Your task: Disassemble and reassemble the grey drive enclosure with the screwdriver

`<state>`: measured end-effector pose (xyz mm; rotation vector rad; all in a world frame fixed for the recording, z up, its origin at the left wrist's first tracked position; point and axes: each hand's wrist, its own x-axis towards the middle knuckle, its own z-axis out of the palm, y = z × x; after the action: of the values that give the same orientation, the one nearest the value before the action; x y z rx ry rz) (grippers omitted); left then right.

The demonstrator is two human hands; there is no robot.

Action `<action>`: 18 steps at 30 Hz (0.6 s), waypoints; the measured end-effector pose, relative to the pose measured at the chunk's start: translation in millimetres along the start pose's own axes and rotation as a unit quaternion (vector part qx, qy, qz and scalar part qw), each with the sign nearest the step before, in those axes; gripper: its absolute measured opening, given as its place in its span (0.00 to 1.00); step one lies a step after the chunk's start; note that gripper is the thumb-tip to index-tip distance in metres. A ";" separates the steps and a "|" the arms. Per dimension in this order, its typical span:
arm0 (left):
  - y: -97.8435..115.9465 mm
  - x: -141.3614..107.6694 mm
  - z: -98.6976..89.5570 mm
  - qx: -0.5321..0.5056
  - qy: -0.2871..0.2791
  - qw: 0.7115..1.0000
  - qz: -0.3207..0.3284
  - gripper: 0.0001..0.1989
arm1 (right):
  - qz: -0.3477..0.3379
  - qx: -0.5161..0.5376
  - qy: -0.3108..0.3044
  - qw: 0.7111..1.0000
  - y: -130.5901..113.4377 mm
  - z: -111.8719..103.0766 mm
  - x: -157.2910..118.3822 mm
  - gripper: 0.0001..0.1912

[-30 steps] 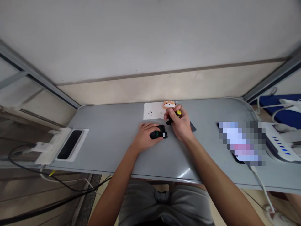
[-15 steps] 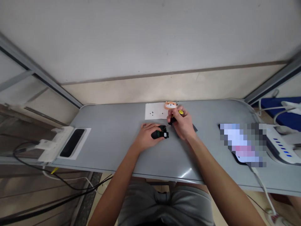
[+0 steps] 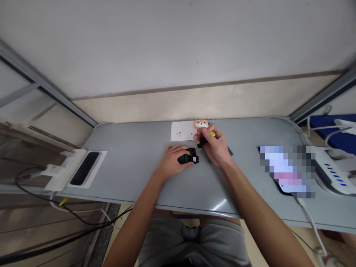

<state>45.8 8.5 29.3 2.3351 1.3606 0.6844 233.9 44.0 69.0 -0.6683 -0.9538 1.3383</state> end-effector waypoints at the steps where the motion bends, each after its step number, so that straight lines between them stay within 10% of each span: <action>1: -0.2 -0.1 0.1 0.003 0.001 1.000 -0.001 0.11 | -0.003 -0.004 0.010 1.000 1.4 -1.1 0.5 0.29; 18: -1.2 -1.5 0.8 0.007 0.009 1.000 0.001 0.11 | -0.037 -0.050 -0.012 0.998 7.5 -2.7 0.4 0.27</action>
<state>44.8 7.7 27.7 2.3465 1.3749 0.6992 232.5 45.8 61.3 -0.6882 -1.0598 1.2429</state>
